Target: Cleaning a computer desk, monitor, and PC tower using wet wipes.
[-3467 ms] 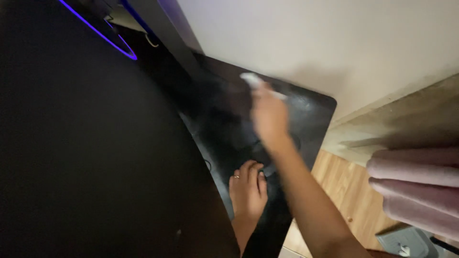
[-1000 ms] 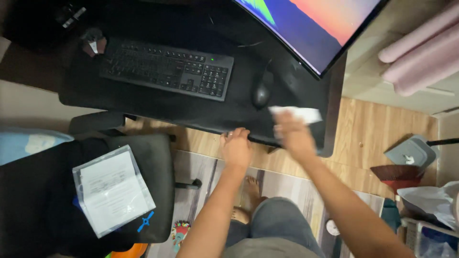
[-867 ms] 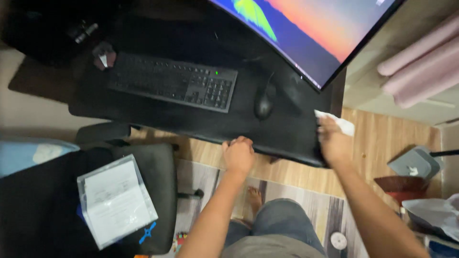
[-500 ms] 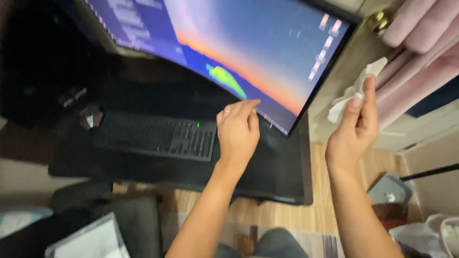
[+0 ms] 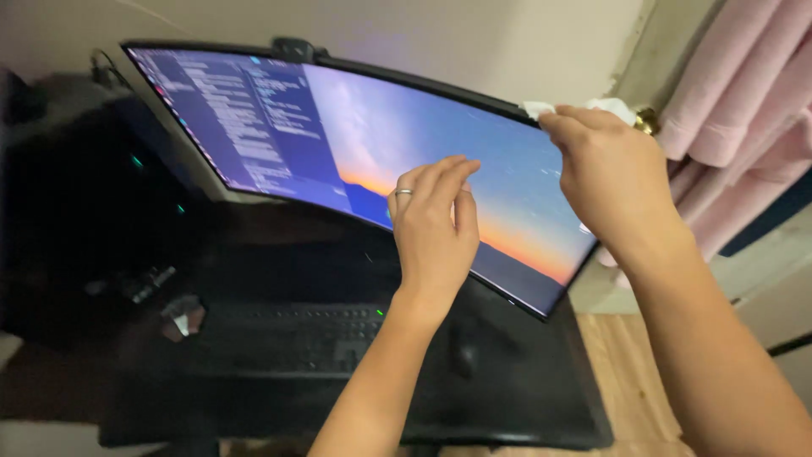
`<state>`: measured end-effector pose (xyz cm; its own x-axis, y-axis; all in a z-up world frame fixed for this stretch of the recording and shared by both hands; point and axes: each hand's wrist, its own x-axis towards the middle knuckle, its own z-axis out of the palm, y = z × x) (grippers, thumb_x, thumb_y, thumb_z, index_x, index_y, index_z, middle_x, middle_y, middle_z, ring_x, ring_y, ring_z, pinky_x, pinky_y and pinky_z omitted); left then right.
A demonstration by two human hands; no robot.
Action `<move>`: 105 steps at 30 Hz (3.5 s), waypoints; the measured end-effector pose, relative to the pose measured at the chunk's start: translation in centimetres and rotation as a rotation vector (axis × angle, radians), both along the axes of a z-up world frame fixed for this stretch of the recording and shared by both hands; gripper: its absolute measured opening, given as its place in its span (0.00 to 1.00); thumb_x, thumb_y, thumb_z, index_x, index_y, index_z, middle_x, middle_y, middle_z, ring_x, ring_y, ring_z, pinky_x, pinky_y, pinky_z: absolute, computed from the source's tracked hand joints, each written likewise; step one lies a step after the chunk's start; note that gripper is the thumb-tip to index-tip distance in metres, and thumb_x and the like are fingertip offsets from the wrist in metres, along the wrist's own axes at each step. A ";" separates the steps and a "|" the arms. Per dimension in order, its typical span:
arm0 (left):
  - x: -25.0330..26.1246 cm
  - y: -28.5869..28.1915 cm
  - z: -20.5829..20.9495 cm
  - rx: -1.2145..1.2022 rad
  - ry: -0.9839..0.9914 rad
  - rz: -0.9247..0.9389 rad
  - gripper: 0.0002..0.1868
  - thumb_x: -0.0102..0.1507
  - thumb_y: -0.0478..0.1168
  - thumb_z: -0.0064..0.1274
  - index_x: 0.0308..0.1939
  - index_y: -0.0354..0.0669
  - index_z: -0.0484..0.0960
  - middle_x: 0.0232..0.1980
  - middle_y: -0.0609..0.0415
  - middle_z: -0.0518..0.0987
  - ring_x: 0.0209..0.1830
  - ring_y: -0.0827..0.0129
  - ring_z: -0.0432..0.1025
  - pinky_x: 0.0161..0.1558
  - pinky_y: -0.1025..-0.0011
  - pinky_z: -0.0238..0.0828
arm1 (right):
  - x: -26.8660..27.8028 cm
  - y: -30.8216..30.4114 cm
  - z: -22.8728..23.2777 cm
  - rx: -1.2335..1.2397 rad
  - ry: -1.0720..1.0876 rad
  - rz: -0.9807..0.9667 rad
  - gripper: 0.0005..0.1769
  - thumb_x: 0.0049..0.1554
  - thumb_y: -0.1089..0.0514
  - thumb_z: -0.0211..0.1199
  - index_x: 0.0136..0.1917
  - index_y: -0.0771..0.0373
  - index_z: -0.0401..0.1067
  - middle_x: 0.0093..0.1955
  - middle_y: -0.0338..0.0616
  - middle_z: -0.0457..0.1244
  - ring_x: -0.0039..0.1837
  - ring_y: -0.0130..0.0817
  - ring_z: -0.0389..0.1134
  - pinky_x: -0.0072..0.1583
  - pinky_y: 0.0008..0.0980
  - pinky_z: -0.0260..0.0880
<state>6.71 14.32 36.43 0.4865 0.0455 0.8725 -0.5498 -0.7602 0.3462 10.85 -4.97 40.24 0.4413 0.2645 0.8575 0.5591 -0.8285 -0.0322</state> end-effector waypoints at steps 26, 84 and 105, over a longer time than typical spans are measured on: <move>11.0 25.5 4.2 -0.666 0.531 -0.485 0.24 0.63 0.41 0.57 0.63 0.48 0.73 0.59 0.53 0.77 0.59 0.63 0.74 0.54 0.63 0.75 | 11.0 25.7 6.6 0.957 0.927 1.069 0.17 0.66 0.62 0.54 0.65 0.67 0.74 0.58 0.44 0.71 0.62 0.34 0.72 0.64 0.34 0.71; 23.4 53.4 5.7 -0.679 0.322 0.189 0.24 0.63 0.31 0.46 0.63 0.43 0.79 0.62 0.47 0.83 0.61 0.66 0.78 0.59 0.73 0.71 | 24.8 61.7 3.9 0.116 -0.241 0.489 0.14 0.49 0.68 0.61 0.50 0.61 0.77 0.52 0.45 0.69 0.57 0.46 0.68 0.56 0.43 0.70; 24.2 59.5 6.9 -0.614 0.151 0.093 0.28 0.61 0.26 0.42 0.66 0.38 0.75 0.63 0.45 0.81 0.64 0.62 0.76 0.67 0.69 0.66 | 33.5 73.9 6.6 -0.266 -0.185 0.553 0.15 0.47 0.59 0.66 0.49 0.56 0.80 0.49 0.44 0.70 0.57 0.46 0.69 0.54 0.41 0.72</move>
